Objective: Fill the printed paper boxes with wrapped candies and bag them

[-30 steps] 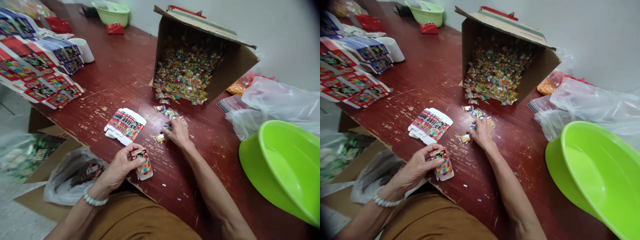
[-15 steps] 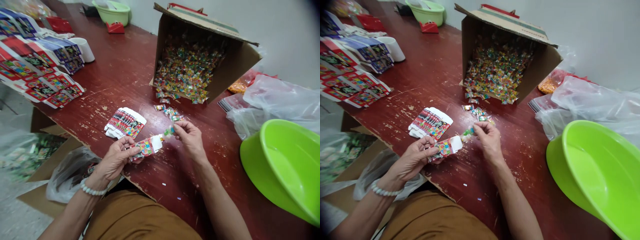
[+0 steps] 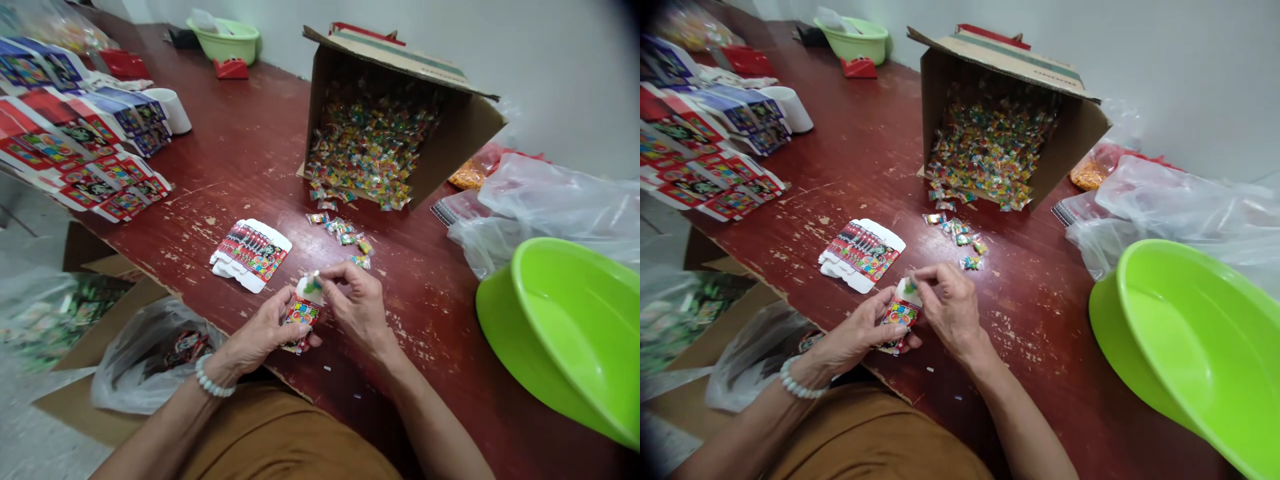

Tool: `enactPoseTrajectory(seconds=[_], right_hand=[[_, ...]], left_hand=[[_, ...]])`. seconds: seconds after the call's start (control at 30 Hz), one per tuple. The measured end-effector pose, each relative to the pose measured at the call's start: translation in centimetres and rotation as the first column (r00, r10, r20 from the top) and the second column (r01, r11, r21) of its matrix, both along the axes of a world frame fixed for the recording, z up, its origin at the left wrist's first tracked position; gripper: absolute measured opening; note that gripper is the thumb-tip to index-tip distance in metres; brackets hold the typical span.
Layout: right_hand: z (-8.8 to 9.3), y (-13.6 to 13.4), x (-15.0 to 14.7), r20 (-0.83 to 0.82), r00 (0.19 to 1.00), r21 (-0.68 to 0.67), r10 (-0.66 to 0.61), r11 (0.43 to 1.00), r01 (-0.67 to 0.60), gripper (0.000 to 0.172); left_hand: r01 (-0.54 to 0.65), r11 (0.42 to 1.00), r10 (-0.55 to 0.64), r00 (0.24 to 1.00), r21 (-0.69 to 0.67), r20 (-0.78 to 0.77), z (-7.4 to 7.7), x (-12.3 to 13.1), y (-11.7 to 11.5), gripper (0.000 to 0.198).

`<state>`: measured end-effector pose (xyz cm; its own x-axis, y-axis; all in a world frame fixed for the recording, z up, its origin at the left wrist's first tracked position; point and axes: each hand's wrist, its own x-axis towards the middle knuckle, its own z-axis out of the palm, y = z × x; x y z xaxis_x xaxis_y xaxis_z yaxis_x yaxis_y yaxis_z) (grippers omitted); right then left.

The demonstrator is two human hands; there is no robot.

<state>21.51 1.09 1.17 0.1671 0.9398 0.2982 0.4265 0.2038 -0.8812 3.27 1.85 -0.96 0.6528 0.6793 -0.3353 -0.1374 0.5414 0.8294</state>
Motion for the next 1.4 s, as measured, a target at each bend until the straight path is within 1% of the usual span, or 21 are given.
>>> enactPoseTrajectory(seconds=[0.03, 0.07, 0.1, 0.17, 0.23, 0.33, 0.43, 0.53, 0.6, 0.67, 0.73, 0.83, 0.9, 0.97, 1.03, 1.13, 1.2, 1.3, 1.4], right_hand=[[0.1, 0.0, 0.0, 0.019, 0.999, -0.027, 0.049, 0.998, -0.048, 0.005], [0.1, 0.0, 0.0, 0.004, 0.997, -0.067, 0.083, 0.994, -0.083, 0.005], [0.1, 0.0, 0.0, -0.047, 0.995, -0.112, 0.092, 0.989, -0.097, 0.006], [0.0, 0.2, -0.1, -0.214, 0.977, -0.177, 0.020, 0.982, -0.059, 0.010], [-0.1, 0.5, -0.3, -0.355, 0.931, -0.201, -0.080, 0.980, 0.008, 0.015], [0.0, 0.6, -0.7, -0.445, 0.884, -0.192, -0.146, 0.979, 0.065, 0.019], [0.1, 0.5, -1.0, -0.468, 0.867, -0.191, -0.169, 0.978, 0.088, 0.020], [-0.3, 0.2, -1.0, -0.385, 0.905, -0.157, -0.181, 0.979, 0.129, 0.018], [-0.7, 0.0, -0.9, -0.284, 0.936, -0.089, -0.207, 0.978, 0.189, 0.016], [-1.2, -0.1, -0.7, -0.198, 0.951, -0.006, -0.239, 0.970, 0.242, 0.014], [-1.7, -0.3, -0.6, -0.143, 0.957, 0.063, -0.252, 0.963, 0.263, 0.014], [-2.2, -0.5, -0.8, -0.035, 0.971, 0.178, -0.235, 0.955, 0.237, 0.010], [-2.1, -0.6, -0.8, 0.101, 0.968, 0.293, -0.230, 0.937, 0.191, 0.009], [-1.9, -0.5, -0.5, 0.245, 0.938, 0.396, -0.245, 0.908, 0.134, 0.010], [-1.6, -0.2, 0.2, 0.315, 0.904, 0.450, -0.289, 0.884, 0.126, 0.009], [-1.3, 0.4, 1.1, 0.306, 0.894, 0.463, -0.329, 0.871, 0.162, 0.008], [-1.3, 0.6, 1.3, 0.276, 0.912, 0.444, -0.303, 0.882, 0.159, 0.008], [-1.3, 0.5, 0.8, 0.168, 0.943, 0.388, -0.287, 0.899, 0.205, 0.005], [-1.3, 0.3, 0.2, 0.064, 0.949, 0.359, -0.308, 0.895, 0.266, 0.004]], left_hand=[[0.016, 1.000, -0.016, 1.000, 0.017, 0.000, -0.1, 0.0, 0.0, 0.048], [0.028, 0.999, -0.028, 1.000, 0.034, 0.001, -0.1, 0.1, 0.0, 0.046], [0.032, 0.998, -0.032, 0.999, 0.052, 0.003, -0.1, 0.2, 0.0, 0.045], [0.019, 0.997, -0.020, 1.000, 0.080, 0.008, 0.1, 0.3, 0.1, 0.044], [0.001, 0.995, -0.003, 1.000, 0.099, 0.014, 0.3, 0.4, 0.2, 0.043], [-0.017, 0.992, 0.018, 1.000, 0.128, -0.007, 0.7, 0.7, 0.2, 0.042], [-0.034, 0.984, 0.045, 0.997, 0.175, -0.059, 0.7, 1.0, 0.2, 0.039], [-0.040, 0.979, 0.061, 0.993, 0.201, -0.096, 0.5, 1.0, 0.1, 0.038], [-0.043, 0.978, 0.066, 0.992, 0.206, -0.106, 0.4, 0.9, 0.1, 0.039], [-0.045, 0.978, 0.068, 0.992, 0.206, -0.104, 0.4, 0.8, 0.2, 0.041], [-0.039, 0.980, 0.060, 0.993, 0.197, -0.100, 0.5, 0.8, 0.2, 0.041], [-0.024, 0.981, 0.046, 0.993, 0.190, -0.111, 0.5, 1.0, 0.1, 0.040], [-0.020, 0.980, 0.047, 0.990, 0.200, -0.131, 0.4, 1.2, 0.0, 0.039], [-0.019, 0.978, 0.049, 0.989, 0.208, -0.139, 0.3, 1.3, -0.1, 0.038], [-0.020, 0.978, 0.048, 0.990, 0.206, -0.131, 0.2, 1.3, -0.1, 0.037], [-0.018, 0.981, 0.040, 0.993, 0.192, -0.112, 0.2, 1.2, -0.1, 0.038], [-0.021, 0.983, 0.041, 0.994, 0.184, -0.104, 0.1, 1.2, -0.1, 0.039], [-0.026, 0.983, 0.046, 0.993, 0.182, -0.108, -0.1, 1.2, -0.1, 0.040], [-0.021, 0.983, 0.044, 0.992, 0.180, -0.121, -0.2, 1.5, 0.0, 0.041]])
